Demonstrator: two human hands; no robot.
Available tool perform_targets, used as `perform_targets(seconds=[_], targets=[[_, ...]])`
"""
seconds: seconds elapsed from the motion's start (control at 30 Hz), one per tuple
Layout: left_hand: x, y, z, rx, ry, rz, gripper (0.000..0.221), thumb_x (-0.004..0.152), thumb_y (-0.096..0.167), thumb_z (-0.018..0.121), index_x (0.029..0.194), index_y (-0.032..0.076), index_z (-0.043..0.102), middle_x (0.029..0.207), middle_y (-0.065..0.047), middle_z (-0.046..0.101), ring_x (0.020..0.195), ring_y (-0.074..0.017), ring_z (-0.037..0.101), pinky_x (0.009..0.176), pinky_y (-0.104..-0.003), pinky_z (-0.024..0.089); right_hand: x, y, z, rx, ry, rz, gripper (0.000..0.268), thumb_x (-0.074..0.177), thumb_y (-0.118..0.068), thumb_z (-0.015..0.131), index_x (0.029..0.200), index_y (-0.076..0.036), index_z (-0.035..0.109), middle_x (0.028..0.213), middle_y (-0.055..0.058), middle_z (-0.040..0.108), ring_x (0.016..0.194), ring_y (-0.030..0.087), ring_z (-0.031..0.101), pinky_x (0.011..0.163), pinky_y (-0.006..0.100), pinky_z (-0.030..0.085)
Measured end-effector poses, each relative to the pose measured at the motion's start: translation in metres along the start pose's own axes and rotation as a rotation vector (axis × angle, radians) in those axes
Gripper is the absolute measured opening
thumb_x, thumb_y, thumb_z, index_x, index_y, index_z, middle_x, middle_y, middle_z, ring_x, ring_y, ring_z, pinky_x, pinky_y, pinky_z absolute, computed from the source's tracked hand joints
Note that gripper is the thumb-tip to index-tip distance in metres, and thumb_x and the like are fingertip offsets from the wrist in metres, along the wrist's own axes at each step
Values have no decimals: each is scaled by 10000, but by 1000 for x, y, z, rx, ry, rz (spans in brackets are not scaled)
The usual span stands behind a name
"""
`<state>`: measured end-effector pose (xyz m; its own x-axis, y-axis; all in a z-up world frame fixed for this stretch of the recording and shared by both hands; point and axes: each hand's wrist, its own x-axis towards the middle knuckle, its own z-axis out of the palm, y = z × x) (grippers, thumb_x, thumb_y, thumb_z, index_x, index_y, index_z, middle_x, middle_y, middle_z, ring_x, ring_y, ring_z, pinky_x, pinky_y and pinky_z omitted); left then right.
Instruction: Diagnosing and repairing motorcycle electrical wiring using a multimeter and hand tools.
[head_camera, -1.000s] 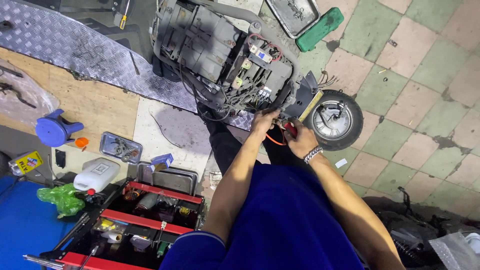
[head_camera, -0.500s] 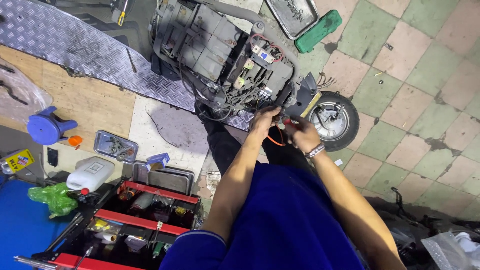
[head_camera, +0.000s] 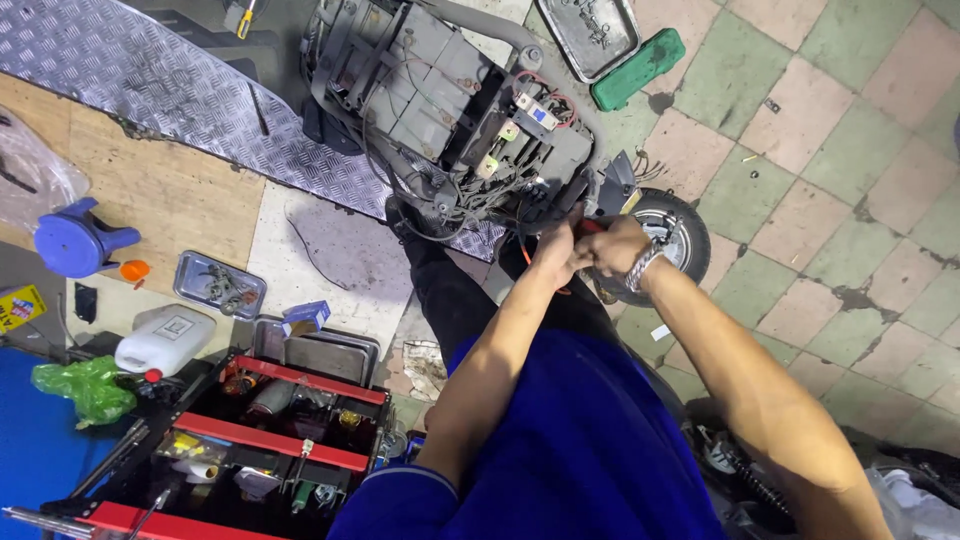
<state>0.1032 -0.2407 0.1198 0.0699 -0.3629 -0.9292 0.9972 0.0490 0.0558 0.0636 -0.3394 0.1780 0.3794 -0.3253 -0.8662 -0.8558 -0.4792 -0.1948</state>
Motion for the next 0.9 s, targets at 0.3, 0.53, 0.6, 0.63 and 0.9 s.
perform_targets(seconds=[0.3, 0.53, 0.6, 0.63, 0.9], targets=[[56, -24, 6, -235, 4, -3, 181, 870, 176, 745, 850, 50, 617, 714, -120, 539, 601, -246, 642, 563, -458, 530, 6, -40, -12, -338, 21, -37, 458, 697, -306, 770, 1104, -97, 783, 922, 177, 769, 962, 382, 750, 794, 494, 626], [24, -37, -6, -380, 31, 42, 485, 910, 403, 799, 1108, -17, 658, 1021, -137, 697, 962, -238, 691, 829, -367, 562, 8, -39, 18, -1731, 458, 282, 281, 936, -305, 567, 683, -227, 661, 597, -43, 582, 565, 127, 567, 580, 319, 520], [51, -45, -17, -415, 30, 57, 566, 919, 456, 811, 1168, -32, 668, 1092, -141, 734, 1046, -236, 703, 891, -345, 570, -22, -55, -18, -1243, 27, -401, 242, 877, -206, 583, 845, -215, 823, 753, -11, 790, 752, 169, 774, 706, 360, 599], [81, -51, -29, -386, 15, 93, 501, 982, 368, 721, 1200, -73, 624, 1149, -194, 674, 1140, -326, 645, 961, -461, 526, -41, -72, -30, -1186, 16, -391, 240, 890, -230, 587, 892, -189, 823, 818, 34, 799, 808, 214, 780, 723, 385, 605], [114, -56, -57, -645, -270, 126, 117, 886, -19, 746, 980, -83, 718, 950, -255, 721, 853, -419, 756, 743, -533, 656, -54, -29, -15, -426, 362, -194, 563, 1059, -654, 415, 1172, -167, 673, 961, 140, 757, 921, 420, 742, 786, 546, 571]])
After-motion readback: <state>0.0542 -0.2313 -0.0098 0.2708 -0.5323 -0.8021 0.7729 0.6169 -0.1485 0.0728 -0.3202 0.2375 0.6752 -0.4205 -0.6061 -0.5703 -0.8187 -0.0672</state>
